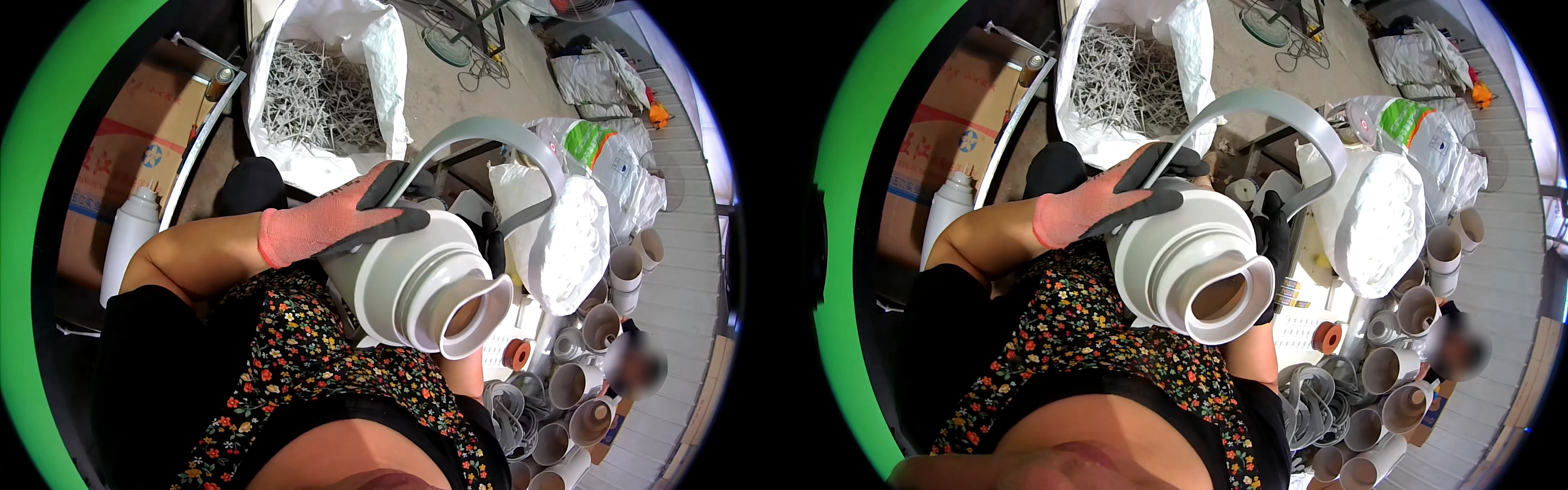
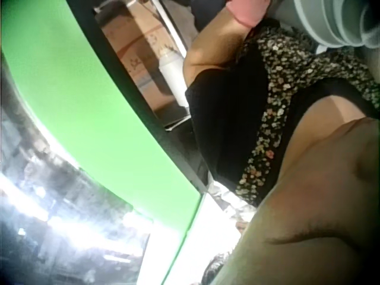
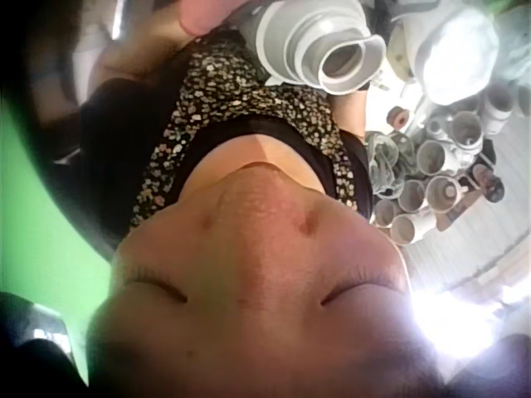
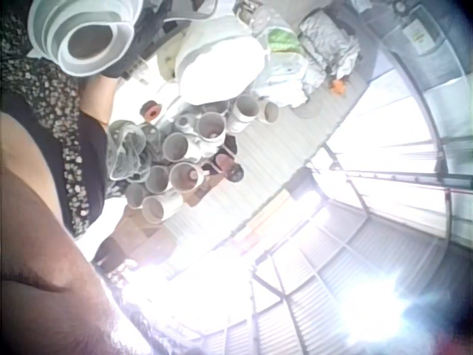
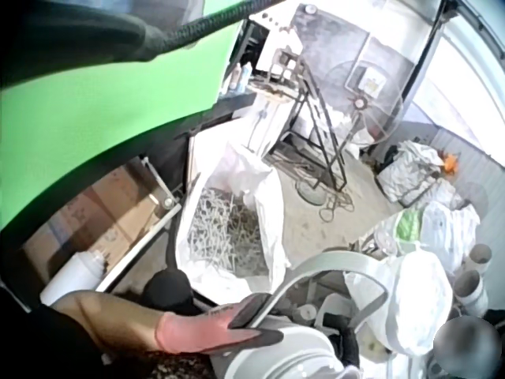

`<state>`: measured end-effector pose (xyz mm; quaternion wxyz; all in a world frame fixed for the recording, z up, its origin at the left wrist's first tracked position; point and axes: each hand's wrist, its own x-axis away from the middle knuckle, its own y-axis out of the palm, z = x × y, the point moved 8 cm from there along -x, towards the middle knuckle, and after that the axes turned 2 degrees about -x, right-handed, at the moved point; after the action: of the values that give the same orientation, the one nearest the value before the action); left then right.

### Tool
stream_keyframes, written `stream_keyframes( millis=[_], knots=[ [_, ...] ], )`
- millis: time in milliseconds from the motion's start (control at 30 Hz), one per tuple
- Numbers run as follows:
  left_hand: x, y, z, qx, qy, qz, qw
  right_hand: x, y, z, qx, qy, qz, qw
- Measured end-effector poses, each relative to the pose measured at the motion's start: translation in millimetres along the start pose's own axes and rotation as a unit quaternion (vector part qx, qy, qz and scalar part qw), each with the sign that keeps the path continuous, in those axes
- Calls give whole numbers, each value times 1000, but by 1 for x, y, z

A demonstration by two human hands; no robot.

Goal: The person assembles white plastic jugs by attaching grey handles and applying labels. They pick up a jug, insert a handle, apply a label, and place the finished unit into a cardboard box. The process is repeated multiple times in a continuous loop.

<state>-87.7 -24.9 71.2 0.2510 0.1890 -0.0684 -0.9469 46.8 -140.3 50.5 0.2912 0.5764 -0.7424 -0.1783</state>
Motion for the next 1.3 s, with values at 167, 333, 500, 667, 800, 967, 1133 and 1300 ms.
stream_keyframes(
  millis=[167, 333, 500, 667, 800, 967, 1133, 1300],
  knots=[
    [-18, 1, 5, 69, -148, -35, 986, 3, 7, -14, 18, -68, 63, 996],
    [-37, 10, 14, 67, -189, 36, 979, 18, 30, -30, -126, -79, 165, 975],
    [-20, -19, 6, -224, -38, -73, 971, 19, 12, -54, 306, -135, 168, 927],
    [-16, -19, -22, -250, -70, -67, 963, 34, -13, -76, 455, -295, 206, 815],
    [-9, -19, -38, -265, -91, -79, 957, 46, -60, -53, 119, -215, 185, 952],
    [4, -16, -57, -290, -114, -82, 947, 56, -73, -22, -45, -192, 144, 970],
    [-1, 8, -82, -322, -112, -139, 930, 78, -100, -4, -189, -122, 144, 964],
    [-14, 44, -99, -462, 7, -237, 855, 144, -135, -46, -338, -243, 181, 891]
  ],
)
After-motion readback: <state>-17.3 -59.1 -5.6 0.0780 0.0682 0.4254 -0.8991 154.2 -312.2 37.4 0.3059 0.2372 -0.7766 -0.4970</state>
